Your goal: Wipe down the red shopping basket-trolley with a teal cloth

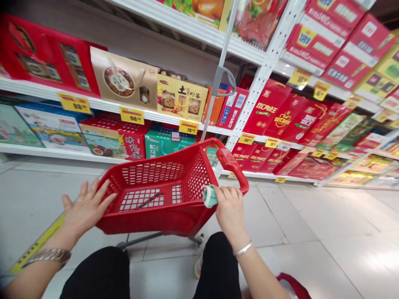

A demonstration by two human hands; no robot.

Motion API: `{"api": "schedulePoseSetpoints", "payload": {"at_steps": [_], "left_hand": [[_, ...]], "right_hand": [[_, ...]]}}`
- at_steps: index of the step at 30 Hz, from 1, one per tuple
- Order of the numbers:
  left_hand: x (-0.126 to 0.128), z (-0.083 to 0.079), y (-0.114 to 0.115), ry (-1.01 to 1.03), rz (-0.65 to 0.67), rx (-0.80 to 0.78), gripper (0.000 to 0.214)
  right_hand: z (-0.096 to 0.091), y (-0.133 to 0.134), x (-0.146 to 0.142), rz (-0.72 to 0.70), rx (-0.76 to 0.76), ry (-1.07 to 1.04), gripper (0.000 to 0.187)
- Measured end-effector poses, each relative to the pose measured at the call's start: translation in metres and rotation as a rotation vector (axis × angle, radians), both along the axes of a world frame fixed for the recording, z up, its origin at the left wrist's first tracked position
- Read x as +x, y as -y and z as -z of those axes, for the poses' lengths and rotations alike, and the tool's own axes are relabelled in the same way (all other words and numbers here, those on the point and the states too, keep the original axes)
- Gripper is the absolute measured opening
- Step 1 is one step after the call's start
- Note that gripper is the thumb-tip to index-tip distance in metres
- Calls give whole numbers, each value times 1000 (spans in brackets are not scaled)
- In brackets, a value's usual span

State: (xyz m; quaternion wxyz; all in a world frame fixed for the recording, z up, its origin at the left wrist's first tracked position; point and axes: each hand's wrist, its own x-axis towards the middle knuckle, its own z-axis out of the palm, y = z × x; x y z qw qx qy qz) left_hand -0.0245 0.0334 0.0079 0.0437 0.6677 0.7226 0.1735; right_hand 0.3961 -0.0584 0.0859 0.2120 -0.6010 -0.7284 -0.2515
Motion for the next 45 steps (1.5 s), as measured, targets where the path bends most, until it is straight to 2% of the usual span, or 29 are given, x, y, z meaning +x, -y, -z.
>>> {"api": "schedulePoseSetpoints", "payload": {"at_steps": [2,4,6,11,14,17,22,25,28,31,32,34,36,38,41,43,45], "left_hand": [[-4,-3,-7,16,-43,46,75],[6,-7,-8,39,-20,98,75],[33,-13,-4,56,79,135,70],[121,-32,23,106,310,195,61],[147,-39,36,108,399,206,60],[145,-41,40,88,398,151,61],[137,-44,42,31,393,82,61],[142,-46,45,32,395,59,65],[147,-44,49,11,384,74,67],[148,-43,52,-8,375,98,66],[148,-42,53,-8,374,103,66],[146,-43,55,3,379,105,65],[143,-45,57,14,384,89,63],[140,-46,59,18,387,82,60],[133,-44,61,10,394,106,58],[128,-42,61,4,393,116,58],[122,-40,61,-2,389,116,59]], "right_hand": [[0,8,-20,-15,6,-21,39],[-1,16,-40,-32,0,-36,38],[-2,25,-60,-54,-8,-36,38],[-8,48,-102,-171,-27,-47,39],[-14,61,-109,-306,-68,-112,40],[-20,71,-98,-375,-76,-139,42],[-30,78,-58,-345,-63,-111,52],[-31,73,-28,-265,-32,-111,58],[-33,65,3,-125,-2,-69,57],[-44,59,16,2,76,-41,55],[-48,57,13,0,110,-52,55],[-55,55,-7,-99,148,-86,56],[-57,54,-41,-257,132,-79,52],[-53,52,-78,-356,73,-12,44],[-44,51,-120,-339,-42,144,31],[-42,51,-129,-331,-112,204,24],[-46,53,-123,-361,-166,208,17]]}}
